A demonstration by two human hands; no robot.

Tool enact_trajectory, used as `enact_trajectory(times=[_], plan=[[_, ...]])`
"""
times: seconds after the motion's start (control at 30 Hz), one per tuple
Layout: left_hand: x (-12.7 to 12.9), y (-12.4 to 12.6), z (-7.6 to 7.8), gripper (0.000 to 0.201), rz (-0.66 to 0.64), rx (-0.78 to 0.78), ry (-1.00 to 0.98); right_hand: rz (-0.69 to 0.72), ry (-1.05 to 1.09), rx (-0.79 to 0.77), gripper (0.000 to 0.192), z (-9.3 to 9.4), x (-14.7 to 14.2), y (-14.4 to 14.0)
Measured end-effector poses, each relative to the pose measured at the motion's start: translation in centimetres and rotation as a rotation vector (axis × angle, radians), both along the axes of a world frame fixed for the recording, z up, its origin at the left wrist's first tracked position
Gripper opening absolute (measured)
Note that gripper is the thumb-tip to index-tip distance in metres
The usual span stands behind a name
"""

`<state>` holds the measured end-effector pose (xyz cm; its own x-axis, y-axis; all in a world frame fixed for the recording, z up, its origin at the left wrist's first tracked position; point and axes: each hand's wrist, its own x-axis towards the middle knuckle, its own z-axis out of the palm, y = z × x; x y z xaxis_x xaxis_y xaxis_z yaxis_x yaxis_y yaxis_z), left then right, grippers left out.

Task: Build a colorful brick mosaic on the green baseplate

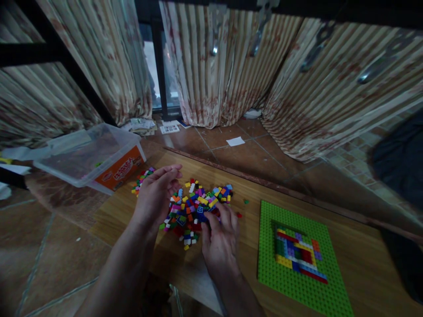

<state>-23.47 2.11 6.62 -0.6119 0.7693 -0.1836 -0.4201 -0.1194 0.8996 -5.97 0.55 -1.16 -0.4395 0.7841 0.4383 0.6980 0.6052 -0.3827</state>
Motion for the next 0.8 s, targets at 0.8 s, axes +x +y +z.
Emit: enact_trajectory(times=[0.8], plan=[[0.07,0.16,-0.16,0.021,-0.020,0.003,0.025,0.065,0.022,-0.015,0.015,0.06,-0.81,0.21]])
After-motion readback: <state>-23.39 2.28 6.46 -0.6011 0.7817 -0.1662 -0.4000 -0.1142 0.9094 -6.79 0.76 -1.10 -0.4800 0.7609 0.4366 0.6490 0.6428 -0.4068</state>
